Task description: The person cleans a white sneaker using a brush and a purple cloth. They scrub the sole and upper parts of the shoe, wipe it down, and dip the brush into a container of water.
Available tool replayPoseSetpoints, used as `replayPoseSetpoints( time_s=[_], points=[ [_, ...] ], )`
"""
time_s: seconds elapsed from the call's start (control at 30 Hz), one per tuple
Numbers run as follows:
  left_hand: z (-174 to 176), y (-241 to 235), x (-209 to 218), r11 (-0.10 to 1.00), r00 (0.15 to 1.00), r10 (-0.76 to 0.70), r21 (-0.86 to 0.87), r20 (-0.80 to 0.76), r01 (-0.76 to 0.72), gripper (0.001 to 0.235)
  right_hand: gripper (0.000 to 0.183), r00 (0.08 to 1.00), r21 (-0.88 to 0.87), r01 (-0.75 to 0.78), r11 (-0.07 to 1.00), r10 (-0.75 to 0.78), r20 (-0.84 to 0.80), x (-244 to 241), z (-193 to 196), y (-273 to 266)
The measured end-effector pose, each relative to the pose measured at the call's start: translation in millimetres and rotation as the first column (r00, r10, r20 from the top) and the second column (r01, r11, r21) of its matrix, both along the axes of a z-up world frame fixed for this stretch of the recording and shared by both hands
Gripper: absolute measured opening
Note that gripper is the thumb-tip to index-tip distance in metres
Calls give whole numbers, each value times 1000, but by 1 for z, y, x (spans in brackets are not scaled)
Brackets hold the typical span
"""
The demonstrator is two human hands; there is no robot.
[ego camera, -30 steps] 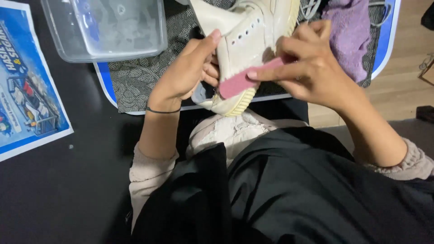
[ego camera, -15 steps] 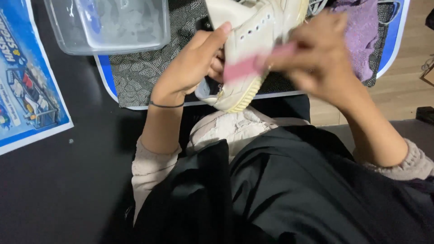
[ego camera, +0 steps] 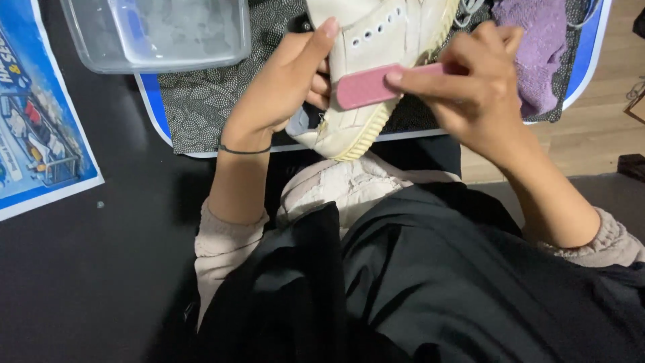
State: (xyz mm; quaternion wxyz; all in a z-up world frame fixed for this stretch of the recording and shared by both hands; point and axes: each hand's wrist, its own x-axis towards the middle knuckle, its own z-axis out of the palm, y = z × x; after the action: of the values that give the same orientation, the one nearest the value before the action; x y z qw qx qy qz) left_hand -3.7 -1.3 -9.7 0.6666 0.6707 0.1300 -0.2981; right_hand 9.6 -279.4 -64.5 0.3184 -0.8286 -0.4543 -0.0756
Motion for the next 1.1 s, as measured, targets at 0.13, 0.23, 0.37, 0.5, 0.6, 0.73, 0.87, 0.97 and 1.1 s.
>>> replayPoseSetpoints(
  time_s=[0.13, 0.23, 0.37, 0.5, 0.6, 0.73, 0.87, 0.97, 1.1],
  points=[
    [5, -2, 3, 998, 1000, 0, 62, 3, 0, 61, 38, 974, -112, -154, 982, 132, -182, -11, 19, -1],
    [2, -4, 2, 1000, 1000, 13, -1, 9, -13, 56, 25, 999, -4, 2, 1000, -2, -38, -1, -3, -8],
    [-8, 1, 4, 998, 998, 58, -5, -4, -58, 48, 36, 986, -49, -99, 994, 92, -137, -15, 12, 6],
    [-5, -1, 4, 997, 1000, 4, 75, 16, -5, 68, 35, 993, -27, -90, 996, 88, -78, -7, 2, 4],
    [-5, -2, 4, 997, 1000, 21, 71, 14, -22, 64, 33, 984, -46, -154, 987, 149, -99, -16, 26, 18],
    [-10, -2, -1, 994, 998, 61, -91, 34, -57, 59, 31, 997, -68, -12, 998, 7, -76, -6, 12, 2],
    [-1, -3, 0, 997, 997, 67, 38, 39, -68, 61, 40, 999, -14, -48, 999, 48, -19, -22, 11, 15],
    [4, -4, -1, 998, 998, 17, 51, 53, -20, 60, 37, 980, -70, -135, 988, 122, -157, -31, 18, 16],
    [2, -3, -2, 997, 988, 11, 69, 155, -22, 68, 31, 985, 1, -28, 1000, 27, -170, -39, 10, 18]
  ],
)
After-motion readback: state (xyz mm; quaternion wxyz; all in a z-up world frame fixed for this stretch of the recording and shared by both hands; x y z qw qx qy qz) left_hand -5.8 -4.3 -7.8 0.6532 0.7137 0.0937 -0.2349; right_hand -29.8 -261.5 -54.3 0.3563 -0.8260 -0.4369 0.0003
